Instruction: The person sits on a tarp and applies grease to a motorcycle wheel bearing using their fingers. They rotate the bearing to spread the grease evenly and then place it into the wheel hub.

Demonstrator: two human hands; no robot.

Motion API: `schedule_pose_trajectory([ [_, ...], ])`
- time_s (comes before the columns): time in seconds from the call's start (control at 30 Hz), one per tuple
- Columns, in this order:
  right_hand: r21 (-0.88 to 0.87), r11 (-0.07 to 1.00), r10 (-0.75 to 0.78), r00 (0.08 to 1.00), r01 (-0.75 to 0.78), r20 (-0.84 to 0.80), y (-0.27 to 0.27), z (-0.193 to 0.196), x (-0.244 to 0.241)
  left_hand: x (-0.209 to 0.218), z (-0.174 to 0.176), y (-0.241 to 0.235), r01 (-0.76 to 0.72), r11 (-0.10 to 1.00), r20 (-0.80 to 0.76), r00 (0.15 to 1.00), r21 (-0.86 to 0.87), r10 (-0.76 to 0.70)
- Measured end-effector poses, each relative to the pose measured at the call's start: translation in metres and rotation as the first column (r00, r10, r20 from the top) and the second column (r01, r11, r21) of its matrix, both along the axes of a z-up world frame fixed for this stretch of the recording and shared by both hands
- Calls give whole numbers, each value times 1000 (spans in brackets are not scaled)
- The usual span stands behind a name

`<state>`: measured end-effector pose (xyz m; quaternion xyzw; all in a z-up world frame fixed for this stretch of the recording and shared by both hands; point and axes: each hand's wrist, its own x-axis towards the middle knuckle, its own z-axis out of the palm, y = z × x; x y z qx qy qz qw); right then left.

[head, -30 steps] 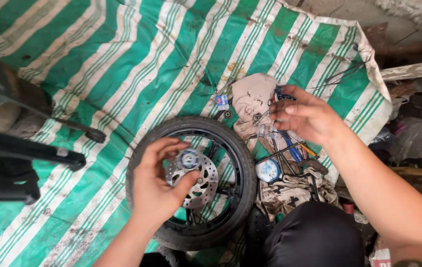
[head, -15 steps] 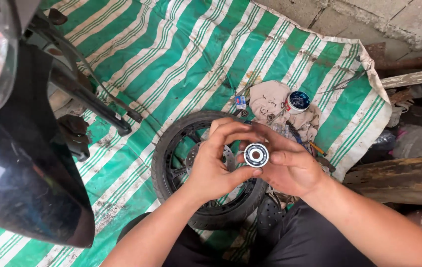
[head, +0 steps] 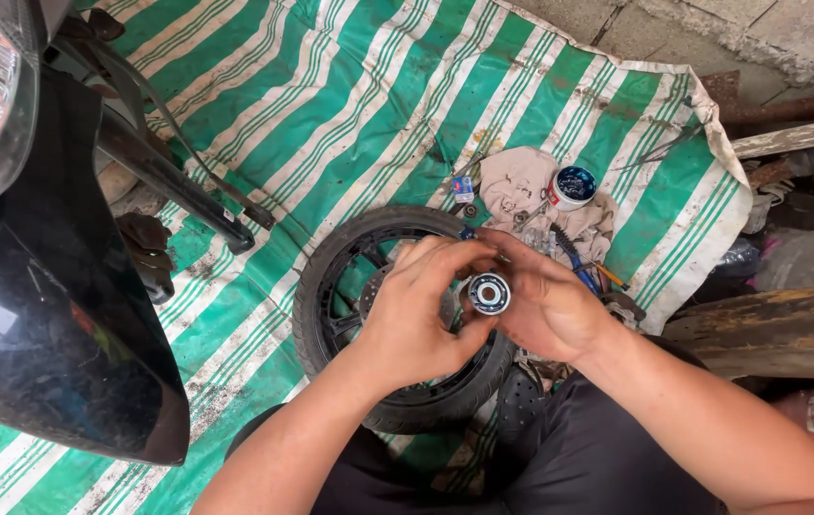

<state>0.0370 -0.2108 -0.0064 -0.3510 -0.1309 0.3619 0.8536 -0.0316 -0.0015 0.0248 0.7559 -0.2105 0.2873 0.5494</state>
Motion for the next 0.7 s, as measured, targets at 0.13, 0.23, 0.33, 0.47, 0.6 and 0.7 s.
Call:
schedule_pose_trajectory([
  [0.13, -98, 995, -12, 998, 18, 61, 1, 4, 3, -4, 14, 8, 26, 997, -11, 1000, 71, -25],
  [0.23, -146, 988, -46, 994, 59, 97, 6, 9, 3, -5, 16, 11, 51, 993, -58, 997, 106, -45],
  [0.33, -99, 986, -114, 978, 133, 175, 6, 22, 0, 6, -9, 13, 194, 937, -175, 952, -290, -251],
  [0.47, 4, 980, -180, 885, 197, 430, -7, 35, -7, 28, -58, 18, 371, 596, -51, 819, -712, -571],
  [0.6, -30, 999, 53, 854, -43, 517, -20, 57, -26, 29, -60, 22, 419, 250, 113, 672, -873, -732],
  [0.7, -87, 976, 215, 846, -198, 487, -28, 55, -31, 25, -54, 19, 430, 188, 135, 616, -883, -776],
])
